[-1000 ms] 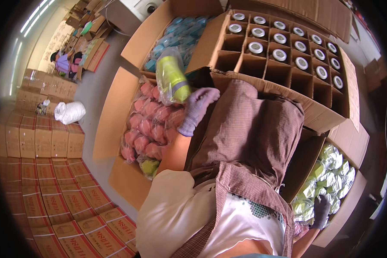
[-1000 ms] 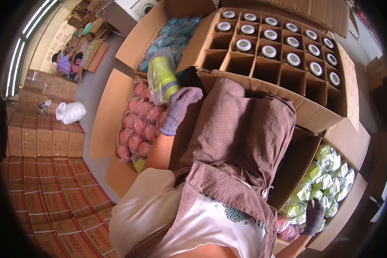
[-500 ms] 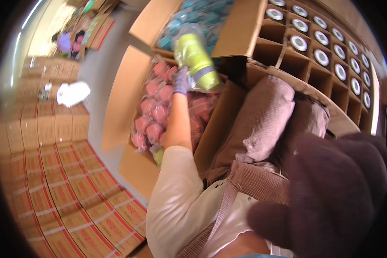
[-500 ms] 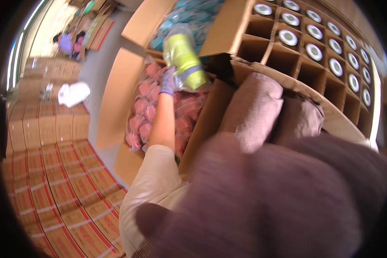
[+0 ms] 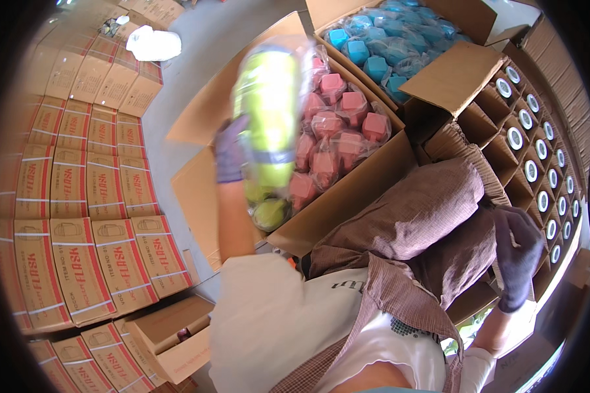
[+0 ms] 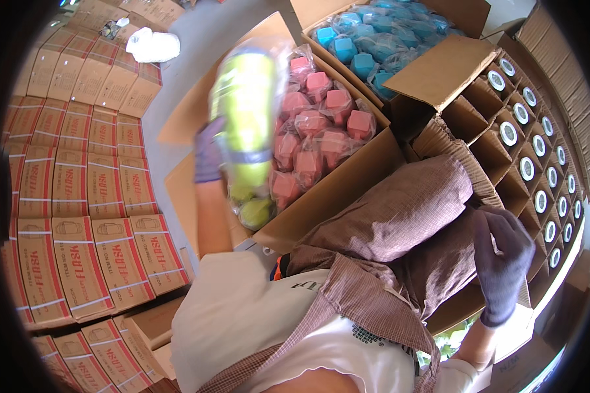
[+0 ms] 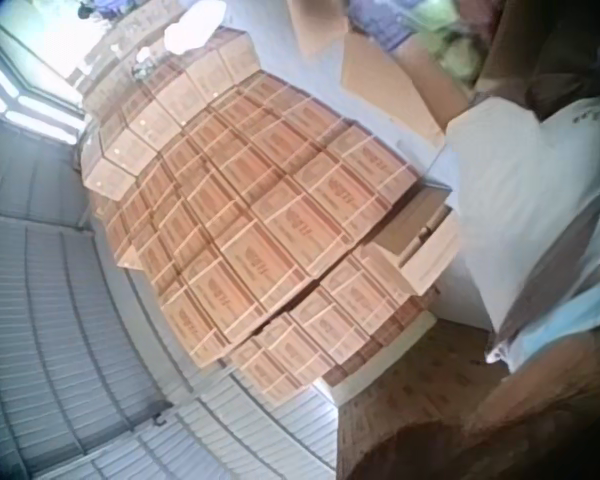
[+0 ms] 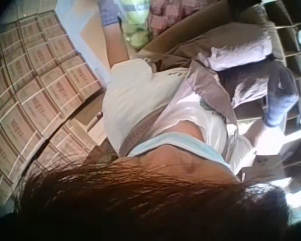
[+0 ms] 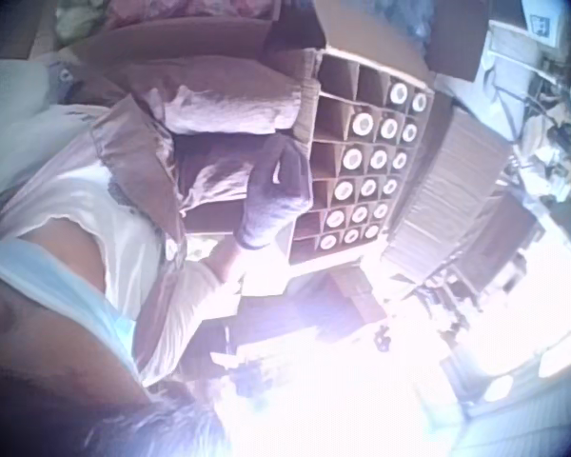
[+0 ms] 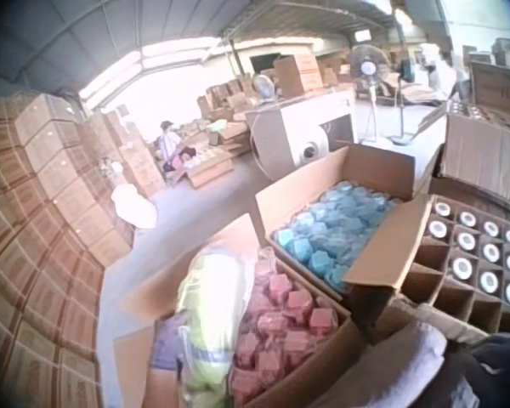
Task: The person places silver caps on green and pink plastic bottles, tightens the caps by hand, and places the bottles into partitioned cardboard boxes.
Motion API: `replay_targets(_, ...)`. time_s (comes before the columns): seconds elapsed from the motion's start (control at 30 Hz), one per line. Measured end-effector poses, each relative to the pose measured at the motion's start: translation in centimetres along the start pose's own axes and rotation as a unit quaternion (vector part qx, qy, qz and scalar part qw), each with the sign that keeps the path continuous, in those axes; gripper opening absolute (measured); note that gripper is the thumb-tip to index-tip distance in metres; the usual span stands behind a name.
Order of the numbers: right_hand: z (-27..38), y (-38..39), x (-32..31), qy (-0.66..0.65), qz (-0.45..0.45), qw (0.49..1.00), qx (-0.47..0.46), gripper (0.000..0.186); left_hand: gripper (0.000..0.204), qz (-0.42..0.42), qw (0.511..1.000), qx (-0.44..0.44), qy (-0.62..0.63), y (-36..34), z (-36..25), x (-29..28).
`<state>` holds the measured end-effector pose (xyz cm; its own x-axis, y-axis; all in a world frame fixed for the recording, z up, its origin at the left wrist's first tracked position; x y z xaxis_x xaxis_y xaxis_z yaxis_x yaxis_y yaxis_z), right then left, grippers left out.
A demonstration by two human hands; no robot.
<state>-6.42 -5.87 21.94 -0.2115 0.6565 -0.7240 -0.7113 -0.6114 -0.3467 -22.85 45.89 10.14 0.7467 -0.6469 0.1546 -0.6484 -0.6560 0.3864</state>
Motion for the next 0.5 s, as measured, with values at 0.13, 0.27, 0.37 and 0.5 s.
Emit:
replay_targets(0.13,-6.6,5.2,3.2,0.036,-0.006,0.999,0.021,0.005,0.028,-0.274,0.891,0.075,-0.354,3.4,-1.6,-12.2)
replay_targets(0.27,-9.5,7.6,5.0,0.097,0.02,0.995,0.001,0.002,0.024,-0.35,0.569,0.061,-0.742,4.3,1.0,-15.5)
replay_targets(0.37,-10.7,8.9,6.0,0.125,-0.001,0.992,-0.023,0.003,0.022,-0.24,0.398,0.096,-0.88,1.1,9.2,-18.3)
replay_targets(0.5,-11.1,9.0,6.9,0.133,-0.022,0.991,-0.006,0.004,0.025,-0.003,0.277,0.101,-0.956,-1.3,13.0,-13.2)
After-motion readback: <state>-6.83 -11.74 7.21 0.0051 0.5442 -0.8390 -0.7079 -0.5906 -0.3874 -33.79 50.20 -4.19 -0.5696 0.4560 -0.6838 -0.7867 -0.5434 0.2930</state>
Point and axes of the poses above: each hand's wrist, its own y-axis away from the middle knuckle, its own x-axis out of the palm, z = x × y, the point moved 1 cm from there along -y, towards the middle knuckle, and after that the axes turned 11 degrees about -x, right-handed, at the moved point
